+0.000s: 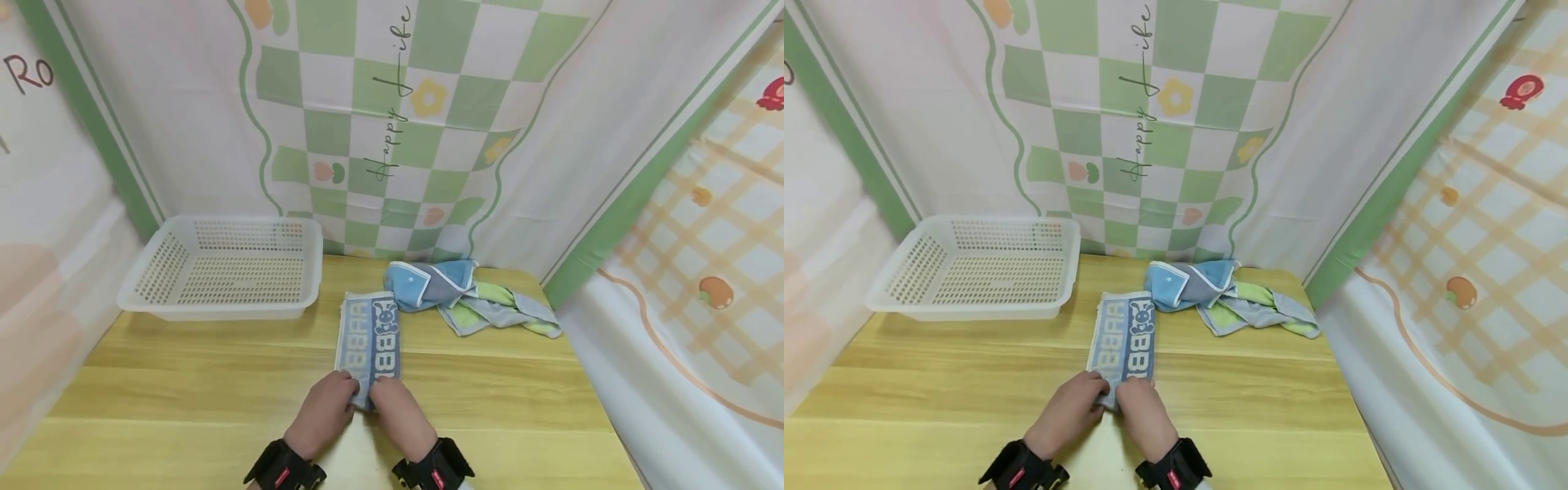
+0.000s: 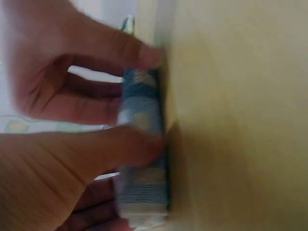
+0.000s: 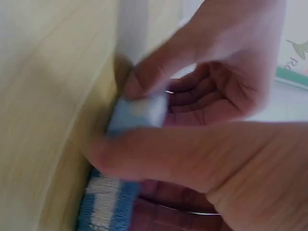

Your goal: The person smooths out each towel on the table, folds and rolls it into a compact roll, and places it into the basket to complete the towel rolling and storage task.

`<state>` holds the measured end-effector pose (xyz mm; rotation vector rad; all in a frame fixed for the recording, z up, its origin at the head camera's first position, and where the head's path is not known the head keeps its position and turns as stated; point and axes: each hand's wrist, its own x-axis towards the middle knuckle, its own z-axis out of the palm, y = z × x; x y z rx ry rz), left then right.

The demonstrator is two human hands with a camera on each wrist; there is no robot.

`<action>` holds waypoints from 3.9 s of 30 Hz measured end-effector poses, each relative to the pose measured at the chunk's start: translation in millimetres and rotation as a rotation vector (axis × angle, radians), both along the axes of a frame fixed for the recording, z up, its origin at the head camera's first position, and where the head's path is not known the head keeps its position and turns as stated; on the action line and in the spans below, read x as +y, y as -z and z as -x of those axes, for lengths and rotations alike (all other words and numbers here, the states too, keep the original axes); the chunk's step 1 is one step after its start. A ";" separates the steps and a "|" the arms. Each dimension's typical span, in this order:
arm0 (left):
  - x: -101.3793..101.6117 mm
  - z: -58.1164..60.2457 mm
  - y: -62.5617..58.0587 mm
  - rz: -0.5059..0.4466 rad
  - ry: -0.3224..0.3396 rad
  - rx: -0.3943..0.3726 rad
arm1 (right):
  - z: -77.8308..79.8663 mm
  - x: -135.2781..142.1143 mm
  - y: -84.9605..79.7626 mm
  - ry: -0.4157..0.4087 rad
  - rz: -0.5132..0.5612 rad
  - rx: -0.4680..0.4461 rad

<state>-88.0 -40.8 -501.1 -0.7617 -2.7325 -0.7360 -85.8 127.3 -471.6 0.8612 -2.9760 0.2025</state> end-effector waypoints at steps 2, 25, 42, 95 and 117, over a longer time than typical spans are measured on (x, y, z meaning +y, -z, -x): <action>1.2 1.6 -0.1 0.007 0.001 0.016 | 4.1 -1.4 2.8 -0.002 0.005 0.030; 3.0 35.3 -17.0 0.070 0.062 -0.409 | -3.1 -6.7 1.1 0.122 0.000 0.086; -8.9 16.2 -1.4 -0.005 0.090 -0.074 | 31.4 5.9 8.1 -0.012 0.180 -0.216; -25.6 29.5 -2.5 -0.089 0.159 -0.226 | 39.8 18.0 18.8 0.050 0.313 -0.203; -22.6 31.2 -2.1 -0.088 0.135 -0.188 | 44.0 16.0 23.0 0.030 0.265 -0.207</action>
